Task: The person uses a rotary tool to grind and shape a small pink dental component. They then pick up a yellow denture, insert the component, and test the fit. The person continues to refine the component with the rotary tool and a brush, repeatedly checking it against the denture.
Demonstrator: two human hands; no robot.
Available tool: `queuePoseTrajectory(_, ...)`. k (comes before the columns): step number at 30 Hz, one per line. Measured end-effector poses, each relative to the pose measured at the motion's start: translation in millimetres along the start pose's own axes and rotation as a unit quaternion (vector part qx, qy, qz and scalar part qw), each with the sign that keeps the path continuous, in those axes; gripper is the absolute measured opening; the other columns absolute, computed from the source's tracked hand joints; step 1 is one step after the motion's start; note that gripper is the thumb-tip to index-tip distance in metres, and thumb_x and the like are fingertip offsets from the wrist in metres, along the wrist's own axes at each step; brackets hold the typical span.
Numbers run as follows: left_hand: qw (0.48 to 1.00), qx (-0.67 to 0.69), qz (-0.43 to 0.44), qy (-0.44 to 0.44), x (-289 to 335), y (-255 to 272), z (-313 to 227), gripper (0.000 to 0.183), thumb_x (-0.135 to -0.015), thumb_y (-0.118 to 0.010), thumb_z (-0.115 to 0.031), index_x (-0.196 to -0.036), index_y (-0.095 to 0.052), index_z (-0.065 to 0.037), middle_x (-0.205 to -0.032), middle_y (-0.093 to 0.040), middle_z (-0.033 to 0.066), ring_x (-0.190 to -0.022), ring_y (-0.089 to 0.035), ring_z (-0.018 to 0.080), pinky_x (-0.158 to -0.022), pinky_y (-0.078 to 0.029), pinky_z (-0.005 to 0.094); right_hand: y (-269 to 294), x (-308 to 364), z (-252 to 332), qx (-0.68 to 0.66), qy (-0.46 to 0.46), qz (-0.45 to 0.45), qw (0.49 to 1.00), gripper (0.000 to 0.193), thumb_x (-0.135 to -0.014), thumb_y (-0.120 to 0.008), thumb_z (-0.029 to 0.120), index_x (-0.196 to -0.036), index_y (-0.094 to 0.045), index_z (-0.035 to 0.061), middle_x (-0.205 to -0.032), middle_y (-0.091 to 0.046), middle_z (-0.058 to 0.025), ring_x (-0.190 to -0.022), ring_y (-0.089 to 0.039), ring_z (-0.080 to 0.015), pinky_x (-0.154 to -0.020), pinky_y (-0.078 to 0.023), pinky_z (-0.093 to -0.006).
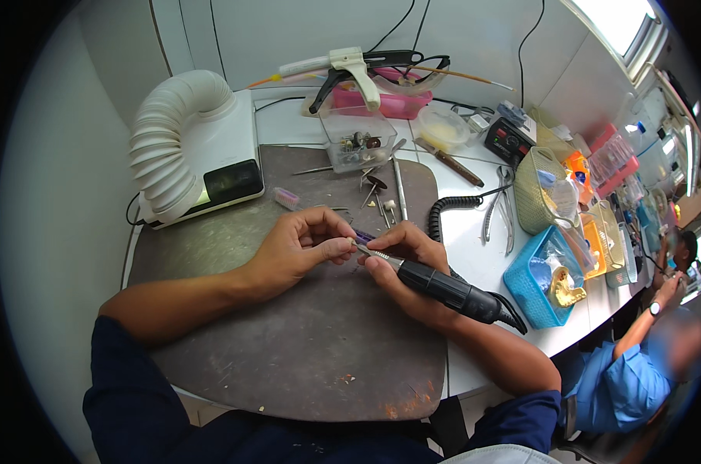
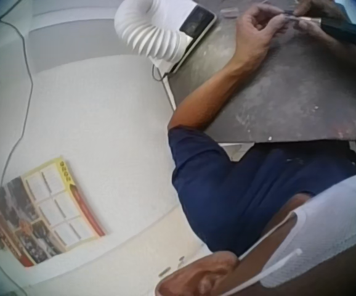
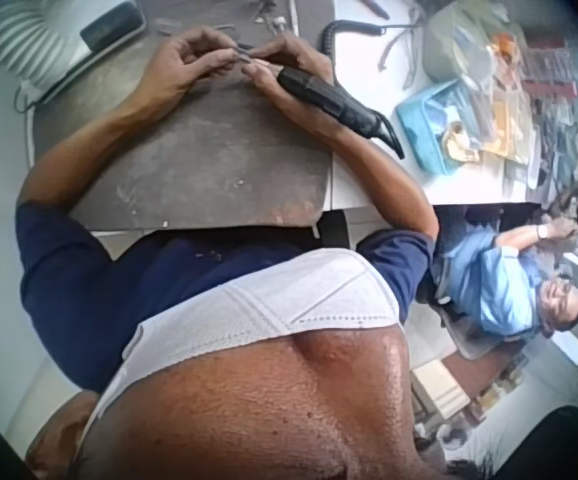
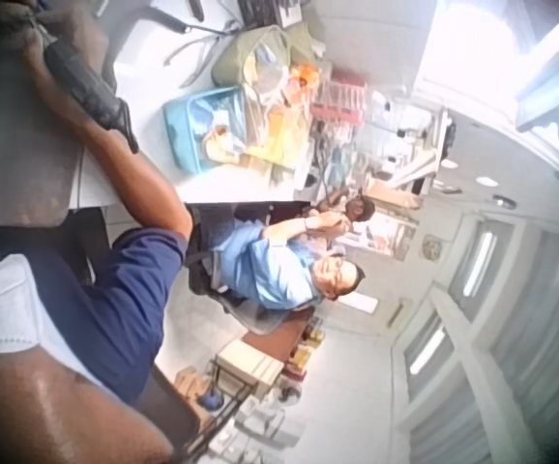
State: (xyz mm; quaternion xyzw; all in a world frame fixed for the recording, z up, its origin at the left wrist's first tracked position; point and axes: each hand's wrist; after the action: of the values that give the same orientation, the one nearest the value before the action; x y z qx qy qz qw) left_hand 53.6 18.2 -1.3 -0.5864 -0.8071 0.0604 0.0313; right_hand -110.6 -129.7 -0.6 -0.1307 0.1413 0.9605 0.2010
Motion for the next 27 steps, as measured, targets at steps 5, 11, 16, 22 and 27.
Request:
queuePoseTrajectory(5,1.000,-0.003,-0.004,0.010,0.4,-1.4,-2.2,0.020,-0.093,-0.067,-0.014,-0.108,-0.061,-0.001,-0.099,-0.066,0.0053,-0.091,-0.063,0.0099,-0.083,-0.052,0.0249,0.1,0.9,-3.9,-0.002,0.007,-0.002,1.000,0.019,-0.088,-0.070,0.011,-0.098,-0.060,-0.0010,-0.086,-0.068,-0.0108,-0.083,-0.068,-0.0142,-0.074,-0.052,-0.0276)
queuePoseTrajectory(11,1.000,-0.003,0.002,0.006,0.0,-1.5,0.2,0.021,-0.093,-0.068,-0.015,-0.108,-0.061,-0.002,-0.097,-0.066,0.0043,-0.088,-0.063,0.0089,-0.082,-0.051,0.0240,1.3,2.8,-4.7,-0.001,0.020,-0.002,1.000,0.019,-0.088,-0.069,0.011,-0.098,-0.060,-0.0018,-0.087,-0.068,-0.0108,-0.085,-0.068,-0.0148,-0.076,-0.052,-0.0280)
queuePoseTrajectory(16,1.000,0.013,0.008,0.006,0.4,0.1,0.4,0.019,-0.093,-0.067,-0.014,-0.106,-0.061,-0.003,-0.097,-0.066,0.0039,-0.089,-0.063,0.0087,-0.083,-0.051,0.0243,-1.3,1.1,-0.8,0.002,0.013,-0.004,1.000,0.018,-0.089,-0.069,0.010,-0.098,-0.060,-0.0018,-0.089,-0.069,-0.0118,-0.086,-0.068,-0.0155,-0.077,-0.052,-0.0282)
queuePoseTrajectory(22,1.000,0.019,0.017,0.011,1.6,1.8,2.0,0.016,-0.092,-0.067,-0.011,-0.104,-0.060,-0.004,-0.098,-0.065,0.0038,-0.092,-0.062,0.0095,-0.085,-0.051,0.0251,-2.2,1.6,-1.3,-0.014,0.018,0.007,1.000,0.018,-0.089,-0.069,0.010,-0.099,-0.060,-0.0017,-0.089,-0.069,-0.0113,-0.087,-0.068,-0.0148,-0.076,-0.052,-0.0275)
queuePoseTrajectory(27,1.000,0.005,-0.004,0.012,1.0,-3.8,-2.0,0.017,-0.093,-0.066,-0.012,-0.106,-0.061,-0.002,-0.097,-0.065,0.0042,-0.089,-0.061,0.0091,-0.083,-0.050,0.0242,0.9,1.5,1.6,0.002,-0.003,0.011,1.000,0.019,-0.089,-0.070,0.010,-0.100,-0.060,-0.0014,-0.086,-0.069,-0.0103,-0.083,-0.067,-0.0120,-0.072,-0.051,-0.0258)
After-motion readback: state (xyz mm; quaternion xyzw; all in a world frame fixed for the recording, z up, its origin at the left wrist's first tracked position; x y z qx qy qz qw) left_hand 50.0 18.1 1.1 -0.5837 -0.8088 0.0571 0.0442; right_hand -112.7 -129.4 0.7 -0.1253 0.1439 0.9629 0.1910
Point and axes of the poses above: each hand's wrist, its own x-axis away from the middle knuckle, its own y-axis out of the back of the hand, z = x × y
